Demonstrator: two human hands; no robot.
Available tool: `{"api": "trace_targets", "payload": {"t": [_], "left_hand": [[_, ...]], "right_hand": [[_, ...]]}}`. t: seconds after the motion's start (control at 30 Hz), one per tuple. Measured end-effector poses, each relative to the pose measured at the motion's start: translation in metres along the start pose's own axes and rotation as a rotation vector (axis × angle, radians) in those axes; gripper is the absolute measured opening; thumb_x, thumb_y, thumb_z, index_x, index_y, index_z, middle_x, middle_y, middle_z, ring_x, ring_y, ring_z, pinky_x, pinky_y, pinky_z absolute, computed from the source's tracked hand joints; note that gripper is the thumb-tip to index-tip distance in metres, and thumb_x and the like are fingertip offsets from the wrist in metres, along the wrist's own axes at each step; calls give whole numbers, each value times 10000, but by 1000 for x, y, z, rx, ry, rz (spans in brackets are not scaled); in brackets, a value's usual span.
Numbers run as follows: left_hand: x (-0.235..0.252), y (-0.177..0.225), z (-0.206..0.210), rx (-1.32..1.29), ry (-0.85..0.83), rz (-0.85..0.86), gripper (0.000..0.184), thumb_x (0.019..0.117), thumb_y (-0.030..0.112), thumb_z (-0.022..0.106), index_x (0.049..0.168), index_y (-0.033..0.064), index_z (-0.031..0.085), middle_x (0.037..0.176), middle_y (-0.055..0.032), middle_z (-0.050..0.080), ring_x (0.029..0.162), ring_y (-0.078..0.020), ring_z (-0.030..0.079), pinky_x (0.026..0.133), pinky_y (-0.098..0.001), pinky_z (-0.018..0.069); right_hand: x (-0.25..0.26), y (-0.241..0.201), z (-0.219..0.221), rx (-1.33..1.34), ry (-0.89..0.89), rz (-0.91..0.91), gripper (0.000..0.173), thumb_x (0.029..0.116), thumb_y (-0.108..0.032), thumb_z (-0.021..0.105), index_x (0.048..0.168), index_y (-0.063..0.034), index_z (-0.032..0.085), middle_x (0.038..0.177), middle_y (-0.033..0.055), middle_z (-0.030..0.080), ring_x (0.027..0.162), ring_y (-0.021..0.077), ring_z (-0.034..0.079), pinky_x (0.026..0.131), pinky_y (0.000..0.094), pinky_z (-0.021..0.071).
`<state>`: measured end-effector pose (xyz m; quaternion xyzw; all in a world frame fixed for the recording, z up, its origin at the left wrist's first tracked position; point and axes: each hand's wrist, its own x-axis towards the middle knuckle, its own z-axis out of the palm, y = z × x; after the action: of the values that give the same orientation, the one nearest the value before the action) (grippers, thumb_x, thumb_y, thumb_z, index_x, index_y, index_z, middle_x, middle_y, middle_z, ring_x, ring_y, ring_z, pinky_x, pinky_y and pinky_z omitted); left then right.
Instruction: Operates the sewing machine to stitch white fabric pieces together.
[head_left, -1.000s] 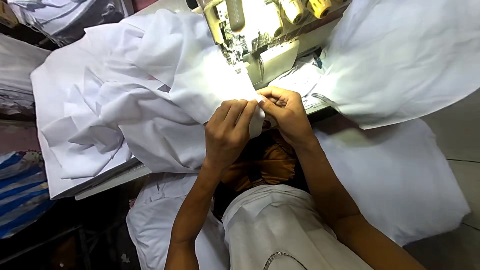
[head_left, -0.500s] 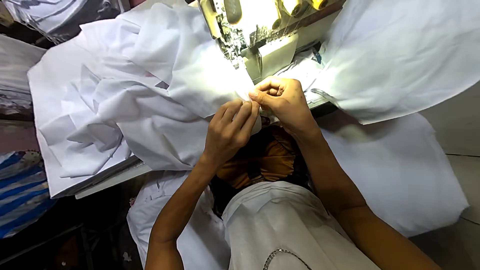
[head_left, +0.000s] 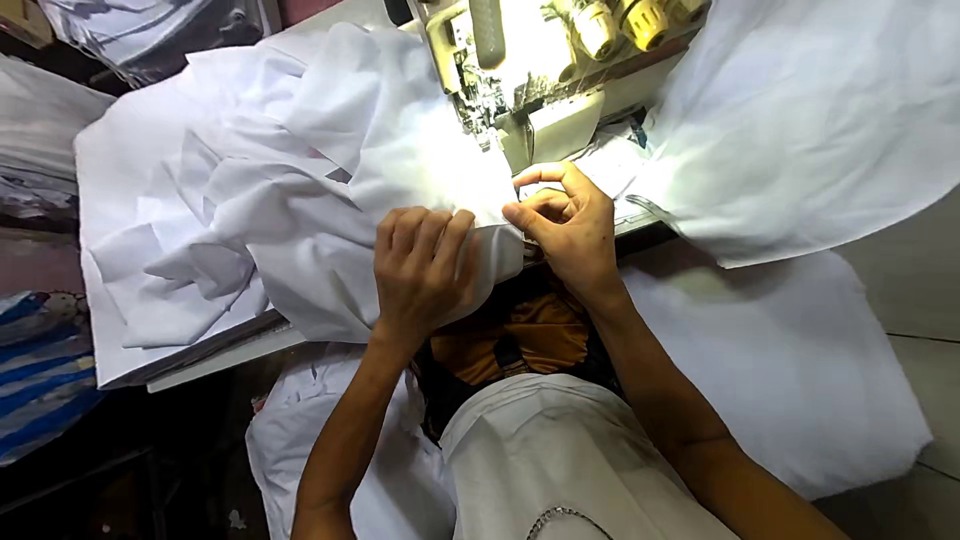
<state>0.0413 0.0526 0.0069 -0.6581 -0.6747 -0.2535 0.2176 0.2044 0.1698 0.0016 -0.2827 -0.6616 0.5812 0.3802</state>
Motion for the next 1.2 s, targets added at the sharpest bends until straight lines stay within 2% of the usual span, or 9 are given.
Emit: {"api": "trace_targets", "payload": {"t": [0.1, 0.27, 0.5, 0.67, 0.83, 1.0, 1.07, 1.13, 1.2], "left_hand": [[13, 28, 13, -84, -79, -135, 768, 821, 565, 735, 1352, 31, 582, 1394, -175, 583, 1366, -345, 495, 1189, -516, 330], [11, 34, 39, 64, -91, -201, 644, 892, 103, 610, 1510, 0, 459, 1564, -159, 466, 1489, -307, 382, 1236, -523, 234], [-26, 0, 25, 119, -46, -243, 682, 899, 41, 612, 1556, 109, 442, 1612, -71, 429, 1512, -250, 358, 1242, -534, 223], [-25, -27, 20, 24, -116, -191, 893, 778, 184, 725, 1583, 53, 362, 1633, -133, 375, 1529, -306, 311, 1239, -575, 193], [-12, -66, 20, -145, -225, -243, 1127, 698, 350, 804, 1627, 62, 233, 1684, -153, 242, 1530, -338, 287, 1197, -608, 271], [2, -96, 2, -467, -372, -281, 1158, 851, 698, 646, 1648, 45, 119, 1719, -164, 83, 1581, -324, 125, 1256, -554, 182], [15, -105, 0, -563, -313, -344, 1127, 889, 751, 552, 1638, 34, 111, 1682, -193, 214, 1531, -283, 289, 1187, -494, 357], [36, -103, -5, -523, -302, -458, 1011, 944, 709, 476, 1643, 80, 106, 1559, -182, 441, 1300, -242, 575, 951, -436, 560], [69, -73, -32, -360, -334, -593, 802, 1033, 506, 507, 1621, 62, 190, 1311, -206, 636, 1018, -297, 701, 796, -465, 589]], "right_hand": [[1, 1, -1, -5, 8, -22, 273, 942, -85, 737, 1188, -96, 621, 735, 21, 679, 539, 90, 601, 452, 190, 491], [2, 2, -6, -64, 15, -40, 211, 946, -111, 733, 1153, -105, 691, 789, -4, 693, 606, 61, 628, 509, 183, 521], [4, 13, -4, -62, 28, -96, 214, 950, -69, 724, 1163, -67, 740, 943, 18, 746, 717, 58, 684, 631, 196, 585], [19, 13, 3, -150, 52, -161, 203, 986, -87, 682, 1177, -54, 741, 974, 29, 744, 743, 38, 675, 653, 178, 570], [29, 6, 6, -229, 55, -128, 219, 1035, -118, 607, 1216, -86, 727, 797, 16, 712, 617, 46, 629, 545, 183, 517], [10, 20, 0, -101, 33, -105, 260, 1059, -120, 545, 1300, -80, 636, 875, 39, 698, 664, 96, 632, 558, 212, 531], [4, 29, -3, -103, 60, -63, 229, 1054, -123, 546, 1250, -78, 656, 890, 28, 712, 692, 102, 648, 575, 231, 542], [-4, 37, -6, -165, 64, -24, 199, 1041, -128, 560, 1192, -84, 683, 924, 14, 731, 763, 101, 684, 645, 255, 580], [-9, 42, -8, -339, 37, -12, 185, 1024, -150, 582, 1146, -115, 717, 973, -7, 733, 834, 82, 697, 716, 259, 594]]}}
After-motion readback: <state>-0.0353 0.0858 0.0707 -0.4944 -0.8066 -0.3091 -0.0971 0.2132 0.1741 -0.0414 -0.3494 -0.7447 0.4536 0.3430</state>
